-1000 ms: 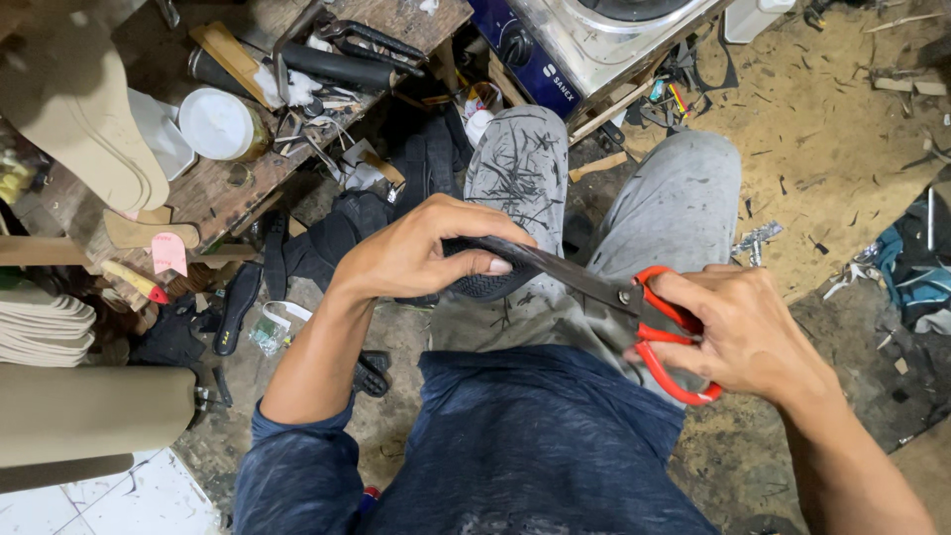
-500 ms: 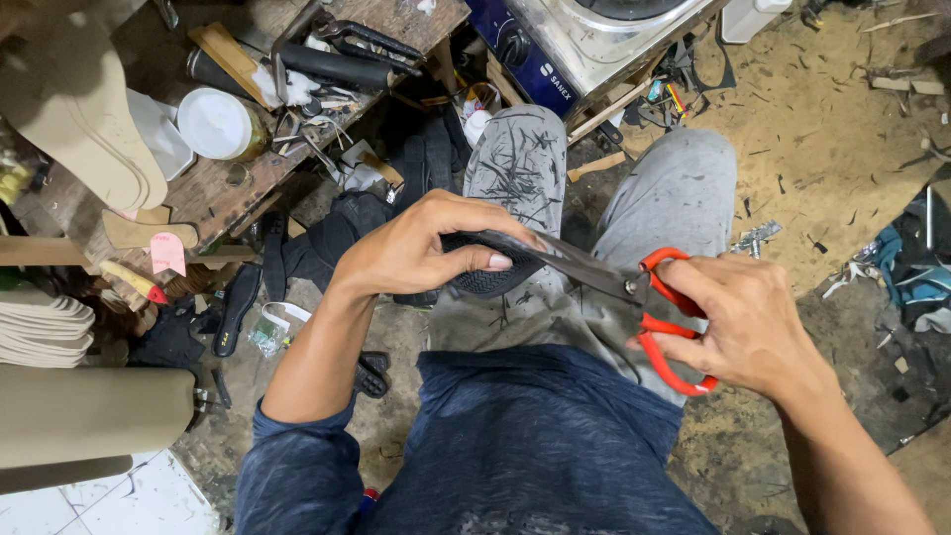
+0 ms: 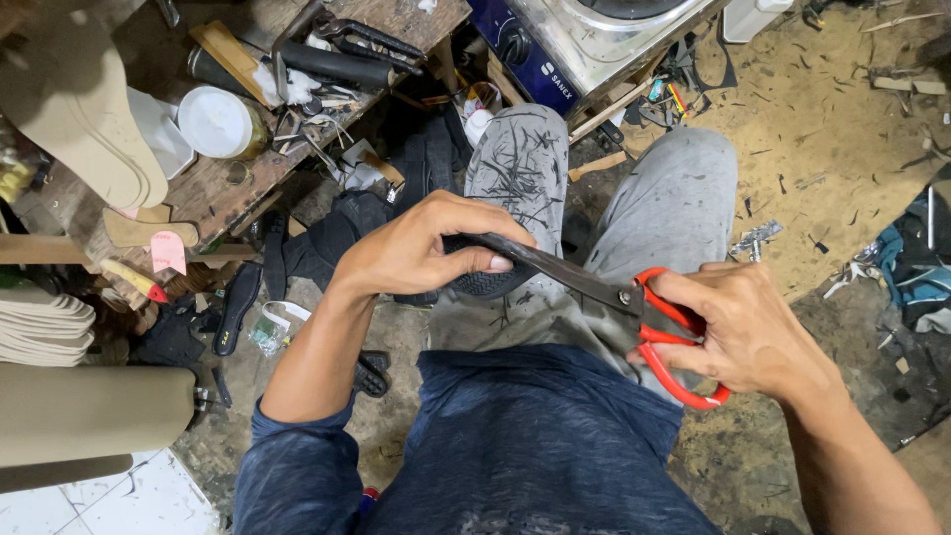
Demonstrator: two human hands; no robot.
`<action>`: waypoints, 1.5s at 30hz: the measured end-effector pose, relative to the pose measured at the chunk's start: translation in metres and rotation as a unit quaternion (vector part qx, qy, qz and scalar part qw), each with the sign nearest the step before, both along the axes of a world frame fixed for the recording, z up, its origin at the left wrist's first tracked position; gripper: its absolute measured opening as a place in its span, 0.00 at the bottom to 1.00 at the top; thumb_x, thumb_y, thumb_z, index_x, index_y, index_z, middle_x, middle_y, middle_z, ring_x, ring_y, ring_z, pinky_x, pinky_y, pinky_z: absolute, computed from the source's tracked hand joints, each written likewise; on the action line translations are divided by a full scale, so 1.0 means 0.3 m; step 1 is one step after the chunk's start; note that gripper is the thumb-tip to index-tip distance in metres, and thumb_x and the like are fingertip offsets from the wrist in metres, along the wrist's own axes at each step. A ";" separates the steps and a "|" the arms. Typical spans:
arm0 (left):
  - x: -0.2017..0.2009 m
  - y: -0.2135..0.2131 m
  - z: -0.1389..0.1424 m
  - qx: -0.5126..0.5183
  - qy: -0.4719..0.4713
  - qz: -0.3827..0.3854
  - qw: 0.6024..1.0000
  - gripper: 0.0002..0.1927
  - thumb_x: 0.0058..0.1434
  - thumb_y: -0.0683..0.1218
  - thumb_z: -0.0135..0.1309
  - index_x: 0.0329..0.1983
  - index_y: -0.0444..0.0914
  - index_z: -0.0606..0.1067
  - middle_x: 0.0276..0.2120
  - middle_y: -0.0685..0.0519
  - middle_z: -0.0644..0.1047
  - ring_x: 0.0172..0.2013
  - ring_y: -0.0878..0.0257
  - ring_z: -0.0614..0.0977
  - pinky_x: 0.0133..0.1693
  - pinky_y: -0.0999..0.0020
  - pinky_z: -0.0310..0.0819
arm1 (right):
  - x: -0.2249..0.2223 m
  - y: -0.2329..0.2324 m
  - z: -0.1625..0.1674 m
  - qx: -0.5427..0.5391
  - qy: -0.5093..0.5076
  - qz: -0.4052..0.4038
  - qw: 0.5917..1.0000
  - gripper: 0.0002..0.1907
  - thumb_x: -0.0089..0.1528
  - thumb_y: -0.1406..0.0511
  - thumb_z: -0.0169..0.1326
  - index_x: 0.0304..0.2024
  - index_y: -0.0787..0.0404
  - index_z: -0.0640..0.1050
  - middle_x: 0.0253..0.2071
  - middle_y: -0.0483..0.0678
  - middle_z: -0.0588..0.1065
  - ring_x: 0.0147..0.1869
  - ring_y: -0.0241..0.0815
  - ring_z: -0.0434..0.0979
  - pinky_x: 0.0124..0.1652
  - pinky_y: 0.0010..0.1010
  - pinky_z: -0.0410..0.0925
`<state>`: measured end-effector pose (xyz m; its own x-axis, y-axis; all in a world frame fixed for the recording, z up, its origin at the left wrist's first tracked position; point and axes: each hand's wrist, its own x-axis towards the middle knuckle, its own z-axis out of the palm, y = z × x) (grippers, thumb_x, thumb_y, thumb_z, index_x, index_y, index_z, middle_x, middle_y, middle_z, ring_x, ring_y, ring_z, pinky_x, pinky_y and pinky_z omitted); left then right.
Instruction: The person trims the edges of a black rubber shoe sole using red-handled shears. They hold the sole in the left hand and cut along the perimeter, rotating the sole to access different sections. Trimmed rubber pieces fall onto the floor.
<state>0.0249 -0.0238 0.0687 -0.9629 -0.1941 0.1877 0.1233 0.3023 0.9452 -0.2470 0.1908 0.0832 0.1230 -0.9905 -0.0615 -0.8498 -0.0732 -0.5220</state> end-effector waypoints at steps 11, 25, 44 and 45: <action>-0.001 -0.004 -0.005 0.000 -0.001 0.001 1.000 0.17 0.61 0.37 0.60 0.54 0.34 0.78 0.44 0.46 0.84 0.45 0.55 0.86 0.48 0.62 0.79 | 0.010 0.005 -0.019 -0.023 0.032 -0.005 0.999 0.25 0.45 0.48 0.66 0.33 0.59 0.77 0.14 0.50 0.70 0.20 0.55 0.71 0.25 0.43 0.64; -0.002 0.001 0.005 0.007 -0.021 0.005 1.000 0.18 0.61 0.37 0.60 0.55 0.34 0.77 0.45 0.45 0.84 0.45 0.55 0.86 0.48 0.62 0.79 | 0.022 0.002 -0.008 -0.024 0.036 -0.015 0.999 0.29 0.45 0.45 0.69 0.34 0.59 0.78 0.13 0.52 0.70 0.19 0.55 0.71 0.25 0.43 0.64; 0.018 -0.004 -0.025 0.040 0.019 0.024 0.999 0.14 0.64 0.39 0.60 0.53 0.34 0.79 0.49 0.46 0.83 0.52 0.55 0.86 0.56 0.63 0.79 | 0.003 0.002 -0.025 -0.024 -0.035 -0.066 0.997 0.26 0.45 0.51 0.68 0.33 0.62 0.76 0.17 0.52 0.69 0.21 0.53 0.70 0.26 0.41 0.63; 0.018 -0.002 -0.029 0.057 0.021 0.032 0.998 0.14 0.65 0.39 0.61 0.53 0.34 0.79 0.49 0.47 0.83 0.53 0.56 0.86 0.57 0.63 0.79 | 0.003 0.000 -0.027 -0.015 -0.036 -0.079 0.996 0.26 0.44 0.52 0.69 0.31 0.63 0.76 0.17 0.53 0.68 0.20 0.54 0.69 0.26 0.42 0.62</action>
